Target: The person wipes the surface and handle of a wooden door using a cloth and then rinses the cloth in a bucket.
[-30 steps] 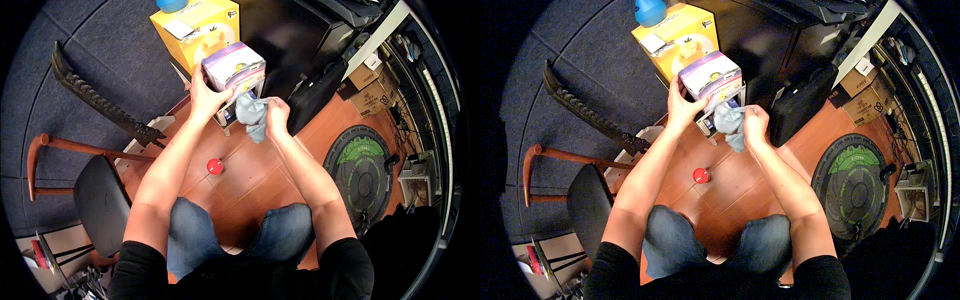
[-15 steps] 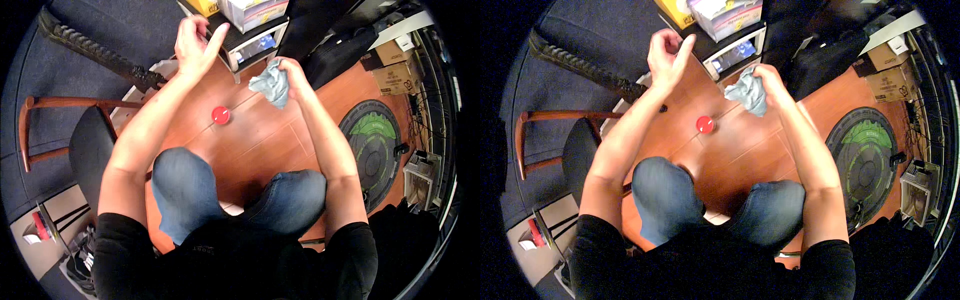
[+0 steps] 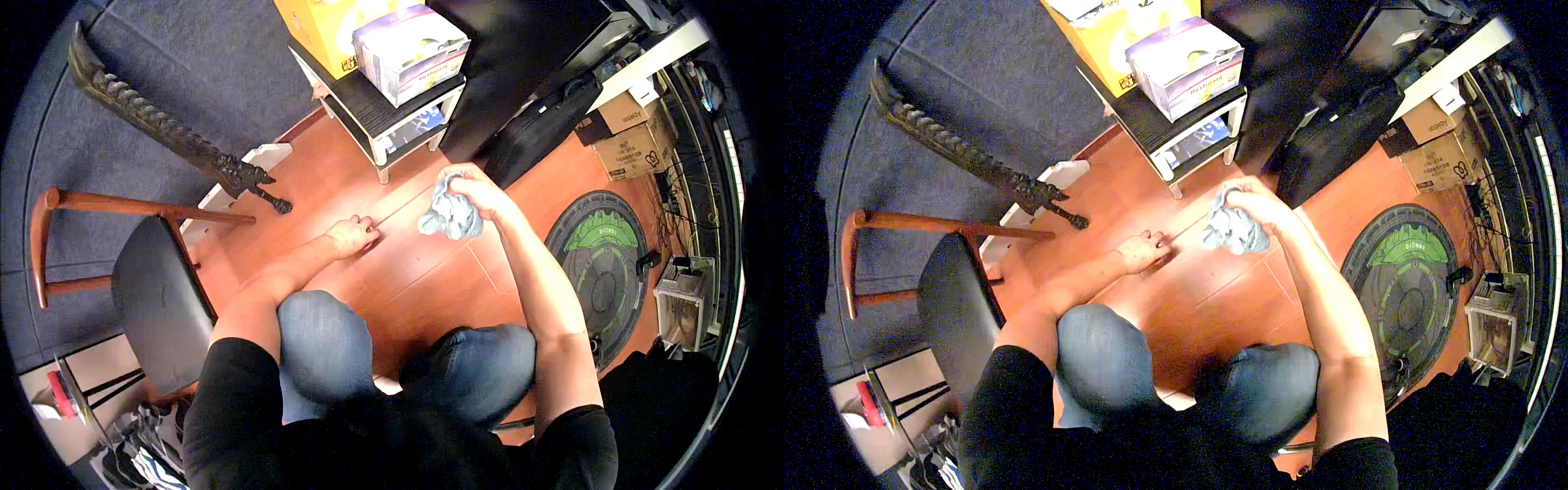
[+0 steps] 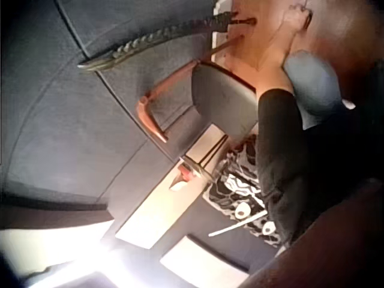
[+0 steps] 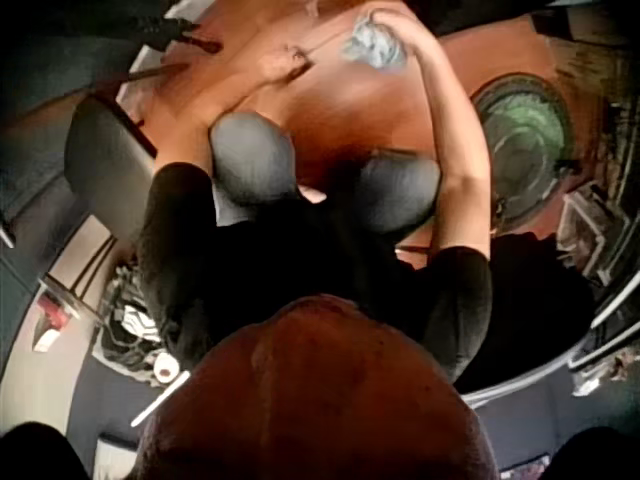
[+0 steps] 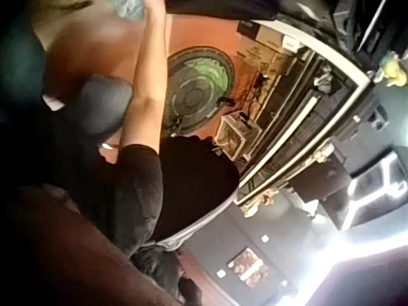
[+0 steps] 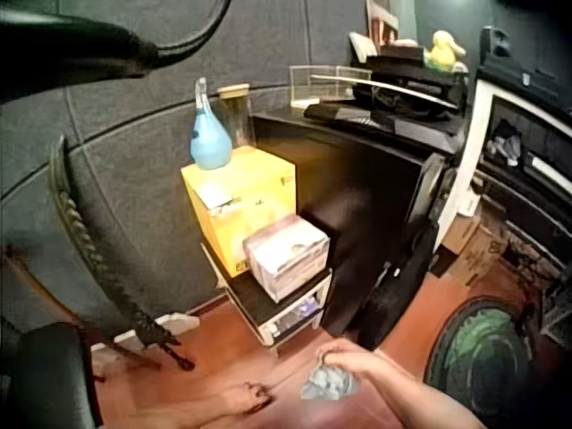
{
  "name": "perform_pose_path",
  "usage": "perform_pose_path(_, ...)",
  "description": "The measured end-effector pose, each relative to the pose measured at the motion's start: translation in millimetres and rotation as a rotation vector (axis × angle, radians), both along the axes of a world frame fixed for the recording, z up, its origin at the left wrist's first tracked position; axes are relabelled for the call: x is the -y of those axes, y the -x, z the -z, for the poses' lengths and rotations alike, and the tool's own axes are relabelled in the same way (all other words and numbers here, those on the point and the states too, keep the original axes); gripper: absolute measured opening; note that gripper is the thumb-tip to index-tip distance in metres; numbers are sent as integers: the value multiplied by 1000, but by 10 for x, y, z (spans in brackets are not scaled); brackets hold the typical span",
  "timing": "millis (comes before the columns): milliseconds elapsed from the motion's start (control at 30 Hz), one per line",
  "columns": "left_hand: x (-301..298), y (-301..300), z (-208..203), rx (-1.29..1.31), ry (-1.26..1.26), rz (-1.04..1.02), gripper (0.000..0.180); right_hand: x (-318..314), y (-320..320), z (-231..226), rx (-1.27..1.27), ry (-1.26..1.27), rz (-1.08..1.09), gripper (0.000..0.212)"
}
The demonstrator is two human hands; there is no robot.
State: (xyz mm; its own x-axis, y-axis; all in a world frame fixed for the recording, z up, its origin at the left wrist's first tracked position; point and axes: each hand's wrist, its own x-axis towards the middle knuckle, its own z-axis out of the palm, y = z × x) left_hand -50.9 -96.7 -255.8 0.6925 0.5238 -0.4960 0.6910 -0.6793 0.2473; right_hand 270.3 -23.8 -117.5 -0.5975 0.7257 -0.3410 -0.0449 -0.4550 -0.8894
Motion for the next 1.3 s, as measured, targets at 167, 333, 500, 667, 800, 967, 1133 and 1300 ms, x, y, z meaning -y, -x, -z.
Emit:
perform_pose_path(167, -162, -68, -733, 8, 33, 26, 60, -20, -135, -170, 92, 1, -23, 22)
perform_pose_path(333, -244, 0, -2325, 100, -7, -435, 71, -142, -42, -85, -52, 14, -5, 23)
perform_pose_path(500, -654, 37, -3213, 494, -256, -748, 77, -152, 188, -267, -72, 21, -24, 23)
perform_pose_path(667, -1181, -248, -3310, 553, -391, -974, 88, -148, 162, -247, -72, 18, -28, 23)
perform_pose_path(800, -1271, -402, -3145, 623, -431, -998, 98, -122, 34, -273, -127, 27, -14, 24)
perform_pose_path(967, -1240, -491, -2887, 781, -546, -1029, 109, -144, -12, -244, -108, 42, 49, 24)
perform_pose_path(1133, -1099, -468, -2684, 971, -401, -1143, 94, -183, 85, -431, -183, -81, 186, 22)
perform_pose_path(1300, -1223, -463, -2486, 1031, -567, -1097, 76, -244, 158, -597, -250, -75, 238, 24)
